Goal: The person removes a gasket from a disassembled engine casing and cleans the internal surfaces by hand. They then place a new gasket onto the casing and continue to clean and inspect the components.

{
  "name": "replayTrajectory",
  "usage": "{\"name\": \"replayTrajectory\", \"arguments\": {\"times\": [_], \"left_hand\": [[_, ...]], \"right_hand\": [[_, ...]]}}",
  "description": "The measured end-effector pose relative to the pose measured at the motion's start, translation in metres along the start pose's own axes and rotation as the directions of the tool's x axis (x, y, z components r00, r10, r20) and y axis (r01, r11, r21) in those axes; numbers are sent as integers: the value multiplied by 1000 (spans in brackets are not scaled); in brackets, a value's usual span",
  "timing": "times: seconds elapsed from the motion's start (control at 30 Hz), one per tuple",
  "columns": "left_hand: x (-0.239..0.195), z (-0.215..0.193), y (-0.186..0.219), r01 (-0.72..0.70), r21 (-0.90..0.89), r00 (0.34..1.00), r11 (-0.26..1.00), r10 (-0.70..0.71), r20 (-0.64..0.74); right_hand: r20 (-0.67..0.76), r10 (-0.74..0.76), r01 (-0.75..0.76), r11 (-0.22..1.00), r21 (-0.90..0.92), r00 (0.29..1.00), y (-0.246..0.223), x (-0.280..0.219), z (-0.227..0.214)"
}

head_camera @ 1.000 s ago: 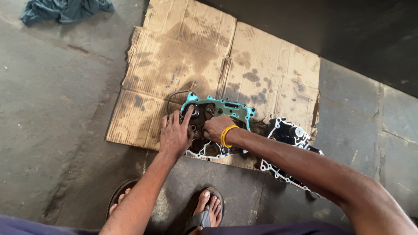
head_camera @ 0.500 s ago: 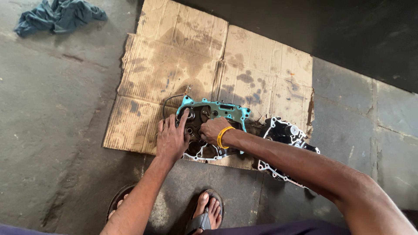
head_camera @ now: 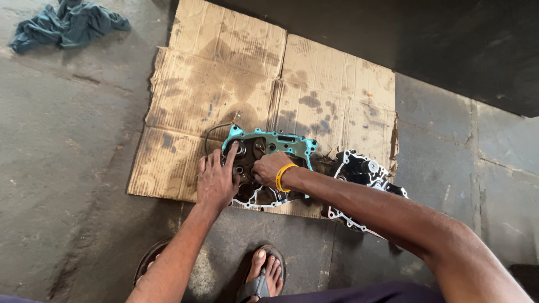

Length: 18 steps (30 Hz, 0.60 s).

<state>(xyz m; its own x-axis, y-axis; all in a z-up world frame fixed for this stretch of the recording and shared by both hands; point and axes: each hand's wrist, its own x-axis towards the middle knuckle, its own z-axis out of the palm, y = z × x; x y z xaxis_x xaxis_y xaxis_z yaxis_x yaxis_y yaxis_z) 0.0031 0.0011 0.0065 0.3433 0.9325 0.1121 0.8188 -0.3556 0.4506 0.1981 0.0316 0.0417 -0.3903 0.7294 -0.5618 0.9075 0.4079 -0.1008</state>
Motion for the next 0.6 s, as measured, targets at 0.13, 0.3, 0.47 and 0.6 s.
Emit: {"name": "replayTrajectory", "arguments": {"times": [0.13,0.3,0.47,0.6], "left_hand": [[-1,2,-3,-12,-2,999,1000,12,-35],[0,3,-2,-5,4,1000,1000,5,-11],[-1,0,0,-12,12,1000,1000,13,-12],[-1,1,-1,-15,21,1000,1000,15,-12]], "right_hand": [[-11,9,-9,1000,8,1000,0,4,2],[2,27,-27,1000,1,1000,1,5,5],[-21,-6,7,999,32,1000,-1,-4,1],[-92,4,4,996,90,996,-1,-14,-7]]}}
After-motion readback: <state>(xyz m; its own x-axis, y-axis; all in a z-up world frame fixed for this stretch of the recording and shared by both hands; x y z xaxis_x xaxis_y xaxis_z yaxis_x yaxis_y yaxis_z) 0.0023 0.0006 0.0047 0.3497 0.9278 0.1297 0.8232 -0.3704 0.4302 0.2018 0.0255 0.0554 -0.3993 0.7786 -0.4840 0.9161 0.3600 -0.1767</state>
